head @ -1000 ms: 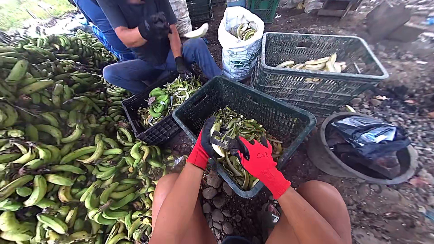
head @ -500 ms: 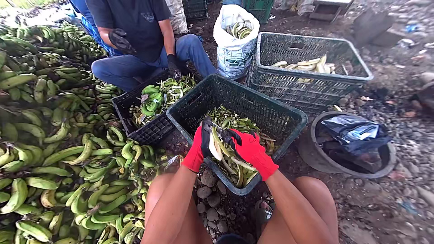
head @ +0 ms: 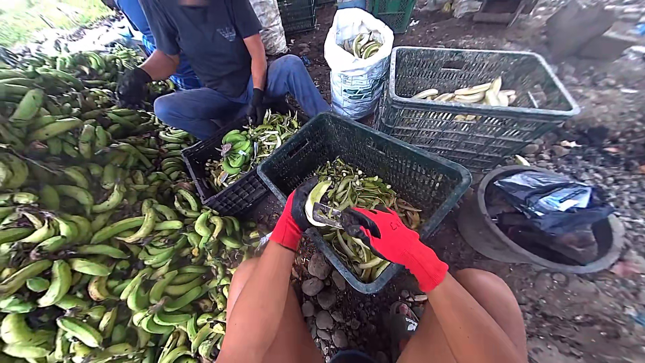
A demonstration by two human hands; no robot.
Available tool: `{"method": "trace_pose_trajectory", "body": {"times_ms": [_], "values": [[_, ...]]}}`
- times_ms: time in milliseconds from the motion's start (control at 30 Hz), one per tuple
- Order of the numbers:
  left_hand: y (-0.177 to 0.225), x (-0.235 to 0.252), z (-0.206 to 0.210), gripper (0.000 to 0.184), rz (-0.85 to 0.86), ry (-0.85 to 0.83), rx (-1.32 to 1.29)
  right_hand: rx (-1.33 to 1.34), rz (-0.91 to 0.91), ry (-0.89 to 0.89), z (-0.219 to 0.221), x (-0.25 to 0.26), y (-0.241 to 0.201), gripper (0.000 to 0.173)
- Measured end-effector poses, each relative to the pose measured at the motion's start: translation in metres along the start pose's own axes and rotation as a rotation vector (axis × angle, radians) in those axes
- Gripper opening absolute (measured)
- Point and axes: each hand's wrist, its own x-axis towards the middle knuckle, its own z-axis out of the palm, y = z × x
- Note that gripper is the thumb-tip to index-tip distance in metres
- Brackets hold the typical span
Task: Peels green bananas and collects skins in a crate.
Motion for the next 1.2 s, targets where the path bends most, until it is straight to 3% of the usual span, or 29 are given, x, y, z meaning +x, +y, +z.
{"method": "trace_pose_trajectory", "body": {"times_ms": [67,133,233,333,400,500,667,733,767,867,900,967,1033,1133,1200], "values": [[0.007,-0.002,0.008,0.032,-0.091,0.015,-0.096,-0.082,-0.068,0.015,0.001,-0.004,0.000,0.053],[0.007,-0.004,0.009,0.030,-0.051,-0.028,-0.058,-0.116,-0.085,0.006,-0.002,-0.003,-0.002,0.048],[-0.004,-0.012,0.018,0.028,0.132,-0.021,0.167,-0.106,0.085,-0.082,-0.011,0.009,-0.010,0.044],[-0.017,-0.010,0.026,0.042,0.342,0.068,0.381,-0.080,0.288,0.118,-0.003,0.027,-0.011,0.041],[-0.018,-0.008,0.037,0.039,0.271,0.174,0.368,0.010,0.426,0.201,0.000,0.035,-0.011,0.045],[-0.015,-0.008,0.042,0.043,0.224,0.216,0.524,0.204,0.439,0.234,0.001,0.036,-0.002,0.042],[-0.020,-0.005,0.055,0.037,0.185,0.171,0.302,0.155,0.510,0.238,-0.008,0.027,0.007,0.038],[-0.013,-0.004,0.061,0.035,0.180,0.210,0.193,0.188,0.568,0.267,-0.013,0.022,0.019,0.045],[-0.007,-0.003,0.063,0.033,0.196,0.251,0.245,0.237,0.587,0.280,-0.016,0.022,0.023,0.047],[-0.008,0.000,0.034,0.044,0.240,0.255,0.855,0.439,0.531,0.287,-0.026,0.022,0.015,0.052],[-0.012,0.006,0.024,0.044,0.166,0.213,0.930,0.526,0.532,0.244,-0.036,0.022,0.011,0.053],[-0.015,0.026,0.022,0.034,-0.060,0.175,0.792,0.706,0.494,0.256,-0.046,0.015,0.012,0.048],[0.004,0.064,0.040,0.034,-0.178,0.134,0.492,0.908,0.385,0.393,-0.046,0.005,0.024,0.041],[0.094,0.105,0.123,0.044,0.112,-0.160,0.291,1.173,0.189,0.583,-0.043,-0.012,0.049,0.038],[0.139,0.120,0.167,0.043,0.140,-0.221,0.243,1.277,0.068,0.625,-0.042,-0.034,0.054,0.041]]}}
